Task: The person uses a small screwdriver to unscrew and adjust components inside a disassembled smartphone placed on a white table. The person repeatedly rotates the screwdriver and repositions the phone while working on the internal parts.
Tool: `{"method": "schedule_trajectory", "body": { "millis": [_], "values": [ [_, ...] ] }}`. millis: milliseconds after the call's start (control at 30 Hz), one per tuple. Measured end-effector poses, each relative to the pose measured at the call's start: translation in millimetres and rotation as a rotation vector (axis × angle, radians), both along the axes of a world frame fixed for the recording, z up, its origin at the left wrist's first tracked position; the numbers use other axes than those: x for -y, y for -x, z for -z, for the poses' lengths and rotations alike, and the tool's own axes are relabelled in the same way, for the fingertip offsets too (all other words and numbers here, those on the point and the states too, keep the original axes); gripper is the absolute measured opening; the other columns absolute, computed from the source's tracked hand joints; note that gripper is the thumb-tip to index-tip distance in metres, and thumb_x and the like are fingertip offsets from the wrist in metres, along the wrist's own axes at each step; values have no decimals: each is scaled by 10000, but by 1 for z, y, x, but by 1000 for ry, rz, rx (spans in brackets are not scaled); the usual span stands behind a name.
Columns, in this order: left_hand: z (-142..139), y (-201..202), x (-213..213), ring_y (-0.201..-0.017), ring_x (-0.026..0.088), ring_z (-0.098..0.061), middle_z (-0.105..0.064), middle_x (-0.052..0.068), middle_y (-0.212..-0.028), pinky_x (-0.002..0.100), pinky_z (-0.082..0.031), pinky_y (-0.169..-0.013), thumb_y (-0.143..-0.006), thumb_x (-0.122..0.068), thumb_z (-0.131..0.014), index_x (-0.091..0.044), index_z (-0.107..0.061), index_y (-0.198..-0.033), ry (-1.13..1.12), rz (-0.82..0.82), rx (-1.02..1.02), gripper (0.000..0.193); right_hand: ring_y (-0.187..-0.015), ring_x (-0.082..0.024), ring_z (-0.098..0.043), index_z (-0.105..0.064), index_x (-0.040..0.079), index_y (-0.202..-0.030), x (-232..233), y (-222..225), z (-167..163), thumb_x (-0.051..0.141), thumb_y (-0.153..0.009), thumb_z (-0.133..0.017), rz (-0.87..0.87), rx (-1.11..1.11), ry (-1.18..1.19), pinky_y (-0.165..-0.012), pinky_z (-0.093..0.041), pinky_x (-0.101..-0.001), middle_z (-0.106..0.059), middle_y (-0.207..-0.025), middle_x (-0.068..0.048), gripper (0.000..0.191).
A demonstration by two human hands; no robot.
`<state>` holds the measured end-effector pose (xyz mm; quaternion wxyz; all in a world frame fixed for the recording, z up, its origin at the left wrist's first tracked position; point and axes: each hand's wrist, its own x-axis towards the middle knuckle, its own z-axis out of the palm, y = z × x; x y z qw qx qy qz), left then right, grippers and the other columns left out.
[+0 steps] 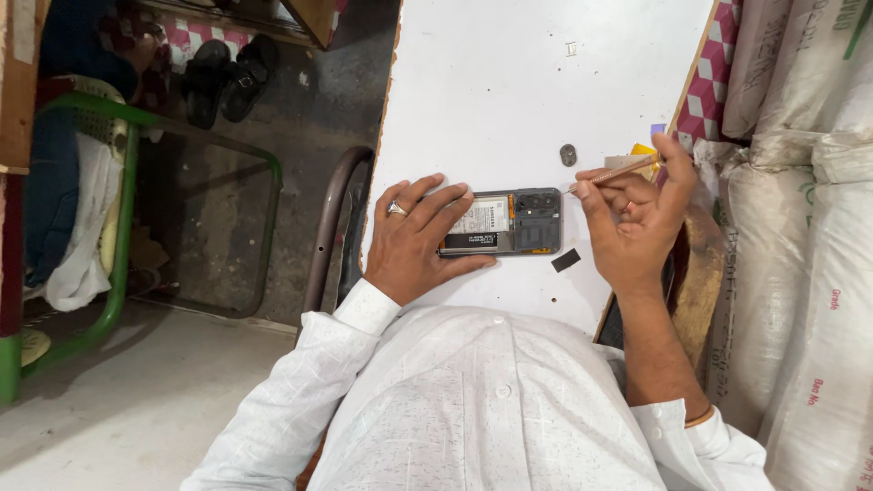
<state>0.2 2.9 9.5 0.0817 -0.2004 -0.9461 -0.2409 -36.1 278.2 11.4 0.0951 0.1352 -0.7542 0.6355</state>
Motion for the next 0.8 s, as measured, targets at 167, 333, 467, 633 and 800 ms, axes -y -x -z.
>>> {"method": "schedule_trajectory", "body": {
  "millis": [167, 333, 467, 633, 800],
  "values": [
    [2, -2, 1, -1426, 240, -423, -585, 24, -1431, 505, -251, -1218, -777, -728, -769, -130, -640, -1350, 14, 0, 26, 838, -1056, -242, -747, -263, 87, -1384, -1, -3, 1, -120, -1101, -698, 9, -50, -49, -907, -634, -287, -689, -1122, -235, 559],
    [6, -1, 1, -1428, 236, -421, -582, 16, -1440, 501, -245, -1221, -775, -748, -750, -145, -642, -1353, 9, -4, 32, 842, -1073, -234, -749, -296, 59, -1262, -1, -6, 2, -128, -1105, -720, 26, -74, -41, -936, -669, -299, -616, -1142, -225, 490],
    [7, -1, 3, -1436, 229, -423, -581, 2, -1447, 495, -239, -1232, -781, -755, -749, -152, -643, -1352, 1, 3, 36, 837, -1067, -250, -758, -384, 12, -1144, -2, -16, 1, -141, -1072, -742, 85, -64, -112, -905, -657, -296, -699, -1061, -232, 396],
    [8, -1, 3, -1426, 222, -419, -594, 1, -1440, 501, -227, -1223, -767, -757, -747, -162, -655, -1341, -17, 8, 29, 832, -1063, -245, -755, -483, -16, -1067, 2, -26, -3, -109, -1052, -761, 117, -121, -167, -865, -636, -279, -705, -1052, -233, 294],
    [8, -1, 3, -1422, 224, -430, -603, 3, -1431, 501, -235, -1226, -763, -757, -754, -156, -661, -1334, -10, 6, 22, 835, -930, -215, -779, -636, -10, -972, 2, -32, -13, -68, -998, -816, 153, -288, -470, -784, -632, -289, -759, -1058, -188, 190]
  ]
}}
